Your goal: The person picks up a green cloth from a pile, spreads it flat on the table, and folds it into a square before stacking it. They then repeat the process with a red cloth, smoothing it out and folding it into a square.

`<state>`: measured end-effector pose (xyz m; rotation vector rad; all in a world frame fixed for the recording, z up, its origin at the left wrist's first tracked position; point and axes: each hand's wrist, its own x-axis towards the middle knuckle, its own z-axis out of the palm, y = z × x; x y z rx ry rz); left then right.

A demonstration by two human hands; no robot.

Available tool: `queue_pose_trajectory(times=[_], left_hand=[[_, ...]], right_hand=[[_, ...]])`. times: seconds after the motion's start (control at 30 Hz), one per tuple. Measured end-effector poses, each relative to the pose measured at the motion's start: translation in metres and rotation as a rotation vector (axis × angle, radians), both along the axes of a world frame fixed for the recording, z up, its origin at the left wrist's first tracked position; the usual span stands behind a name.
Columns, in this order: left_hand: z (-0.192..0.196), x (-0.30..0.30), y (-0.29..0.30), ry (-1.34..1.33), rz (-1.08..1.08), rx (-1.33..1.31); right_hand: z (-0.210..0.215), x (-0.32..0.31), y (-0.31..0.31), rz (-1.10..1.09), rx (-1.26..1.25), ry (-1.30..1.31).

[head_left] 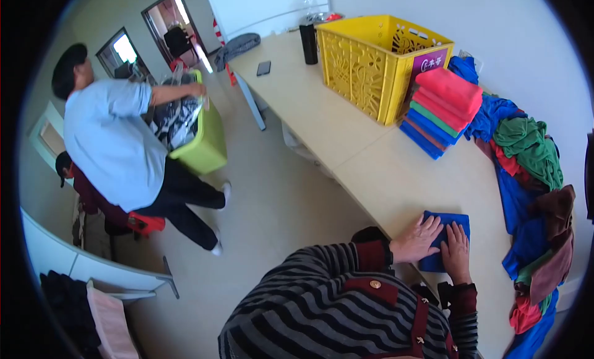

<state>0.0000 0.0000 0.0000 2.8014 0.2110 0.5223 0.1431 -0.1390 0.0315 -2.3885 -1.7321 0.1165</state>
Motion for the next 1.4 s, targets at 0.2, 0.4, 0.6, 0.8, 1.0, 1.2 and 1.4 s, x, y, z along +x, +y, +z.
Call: queue_pose_trajectory(times=[0.2, 0.4, 0.6, 0.8, 1.0, 1.2, 1.4], left_hand=[[-0.032, -0.047, -0.047, 0.010, 0.104, 0.083], [-0.032, -0.057, -0.046, -0.010, 0.095, 0.162], [-0.031, -0.062, -0.028, 0.006, 0.097, 0.270], [-0.019, -0.056, -0.005, 0.089, 0.065, 0.262], [-0.002, -0.033, 0.012, -0.092, -0.144, 0.012], [-0.014, -0.024, 0.006, -0.066, -0.252, -0.149], [-0.006, -0.029, 0.009, 0.034, -0.214, -0.123]], right_hand=[[-0.030, -0.079, -0.023, -0.201, 0.075, 0.081], [-0.042, -0.075, -0.033, -0.233, 0.091, -0.062], [-0.045, -0.081, -0.018, -0.376, 0.036, -0.138], [-0.047, -0.080, -0.002, -0.441, 0.070, -0.130], [-0.043, -0.050, 0.009, -0.226, 0.010, -0.117], [-0.044, -0.043, 0.022, -0.106, 0.022, -0.172], [-0.040, -0.040, 0.024, -0.141, -0.003, -0.109]])
